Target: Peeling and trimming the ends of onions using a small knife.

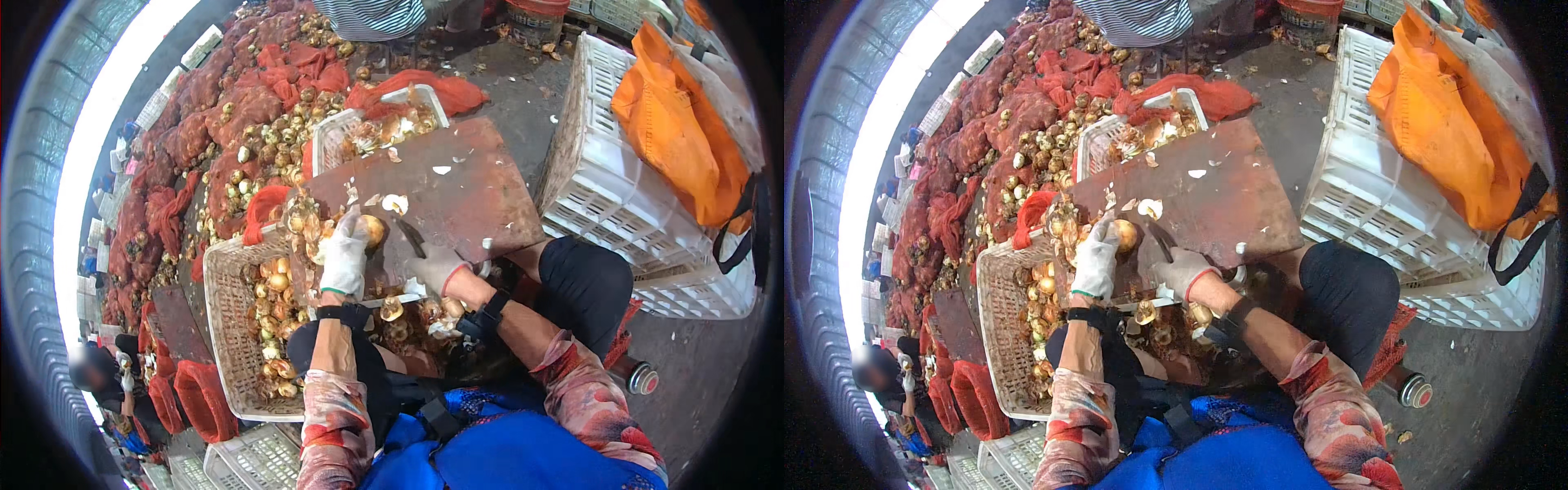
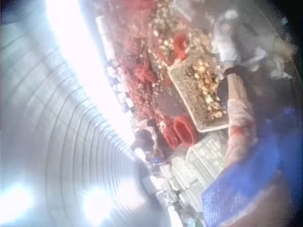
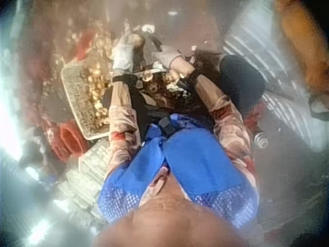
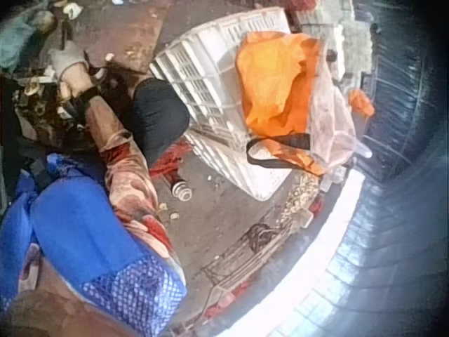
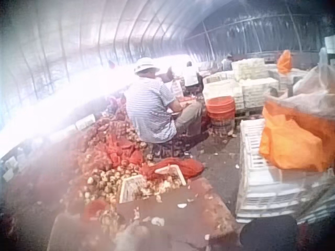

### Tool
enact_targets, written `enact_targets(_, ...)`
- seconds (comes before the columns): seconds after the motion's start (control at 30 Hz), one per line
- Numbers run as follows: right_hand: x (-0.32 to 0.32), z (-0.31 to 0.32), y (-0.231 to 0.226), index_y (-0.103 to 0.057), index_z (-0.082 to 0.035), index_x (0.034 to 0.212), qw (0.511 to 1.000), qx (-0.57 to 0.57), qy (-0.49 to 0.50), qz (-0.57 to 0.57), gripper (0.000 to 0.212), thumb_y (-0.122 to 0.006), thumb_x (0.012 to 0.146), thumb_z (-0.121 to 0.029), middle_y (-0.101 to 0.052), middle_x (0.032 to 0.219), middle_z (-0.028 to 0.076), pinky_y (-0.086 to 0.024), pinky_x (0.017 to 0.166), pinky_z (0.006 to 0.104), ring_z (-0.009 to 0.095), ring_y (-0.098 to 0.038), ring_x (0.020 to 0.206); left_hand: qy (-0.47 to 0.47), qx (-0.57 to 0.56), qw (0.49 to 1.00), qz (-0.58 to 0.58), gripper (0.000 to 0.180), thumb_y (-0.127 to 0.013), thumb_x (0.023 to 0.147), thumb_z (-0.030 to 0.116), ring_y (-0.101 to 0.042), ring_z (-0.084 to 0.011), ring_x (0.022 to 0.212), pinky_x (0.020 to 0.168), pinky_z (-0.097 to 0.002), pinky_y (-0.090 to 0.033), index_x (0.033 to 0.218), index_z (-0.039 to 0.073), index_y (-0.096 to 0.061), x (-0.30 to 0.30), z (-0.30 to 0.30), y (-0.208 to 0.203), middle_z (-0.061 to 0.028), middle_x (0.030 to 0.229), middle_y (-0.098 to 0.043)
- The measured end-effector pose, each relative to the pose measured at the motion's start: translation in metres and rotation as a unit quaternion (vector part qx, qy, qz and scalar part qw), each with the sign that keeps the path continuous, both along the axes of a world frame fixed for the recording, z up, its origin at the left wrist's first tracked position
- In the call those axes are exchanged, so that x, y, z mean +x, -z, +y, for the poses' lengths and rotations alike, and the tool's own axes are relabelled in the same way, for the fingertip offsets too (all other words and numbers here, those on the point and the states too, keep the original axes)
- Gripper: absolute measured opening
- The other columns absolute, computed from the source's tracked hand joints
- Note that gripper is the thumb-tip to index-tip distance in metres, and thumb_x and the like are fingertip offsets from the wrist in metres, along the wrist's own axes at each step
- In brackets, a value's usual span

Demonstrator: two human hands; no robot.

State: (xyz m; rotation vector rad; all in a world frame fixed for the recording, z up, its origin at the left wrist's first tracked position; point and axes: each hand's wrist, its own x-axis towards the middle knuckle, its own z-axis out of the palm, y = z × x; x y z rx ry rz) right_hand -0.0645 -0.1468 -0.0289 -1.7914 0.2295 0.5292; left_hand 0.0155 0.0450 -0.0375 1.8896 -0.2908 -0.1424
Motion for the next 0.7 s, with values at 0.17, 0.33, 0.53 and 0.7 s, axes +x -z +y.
enact_targets(0.17, 0.008, 0.010, -0.002, -0.058, 0.003, 0.109, 0.993, -0.095, -0.045, -0.056, 0.046, -0.052, 0.087, -0.037, -0.065, 0.099, 0.030, -0.048, 0.083, 0.0481, 0.043, -0.063, 0.094, -0.047, -0.090, 0.981, 0.163, 0.044, -0.045, 0.102, 0.028, -0.056, -0.0140, 0.110, 0.093, -0.0280, -0.046, 0.139, 0.003, -0.045, -0.001, 0.001, -0.016, -0.0074, 0.126, -0.057)
enact_targets(0.33, 0.000, 0.027, -0.009, -0.054, 0.001, 0.112, 0.986, -0.129, -0.045, -0.097, 0.044, -0.051, 0.090, -0.036, -0.066, 0.096, 0.028, -0.049, 0.083, 0.0493, 0.044, -0.063, 0.093, -0.016, 0.015, 0.993, 0.115, 0.044, -0.044, 0.102, 0.033, -0.057, -0.0158, 0.110, 0.094, -0.0308, -0.047, 0.135, 0.003, -0.049, -0.005, -0.011, -0.041, -0.0086, 0.123, -0.059)
enact_targets(0.53, -0.008, 0.037, -0.006, -0.048, 0.000, 0.118, 0.971, -0.180, -0.068, -0.143, 0.042, -0.051, 0.091, -0.033, -0.066, 0.093, 0.026, -0.051, 0.073, 0.0515, 0.044, -0.064, 0.084, -0.060, 0.001, 0.994, 0.087, 0.046, -0.040, 0.104, 0.036, -0.056, -0.0122, 0.101, 0.090, -0.0268, -0.046, 0.130, 0.001, -0.053, -0.010, -0.018, -0.002, -0.0067, 0.116, -0.061)
enact_targets(0.7, -0.016, 0.032, -0.001, -0.046, -0.008, 0.126, 0.960, -0.224, -0.063, -0.159, 0.042, -0.051, 0.091, -0.031, -0.067, 0.094, 0.021, -0.052, 0.074, 0.0514, 0.042, -0.065, 0.084, -0.069, -0.029, 0.993, 0.089, 0.047, -0.041, 0.104, 0.037, -0.056, -0.0108, 0.100, 0.090, -0.0252, -0.045, 0.127, -0.001, -0.056, -0.007, -0.025, -0.001, -0.0048, 0.116, -0.062)
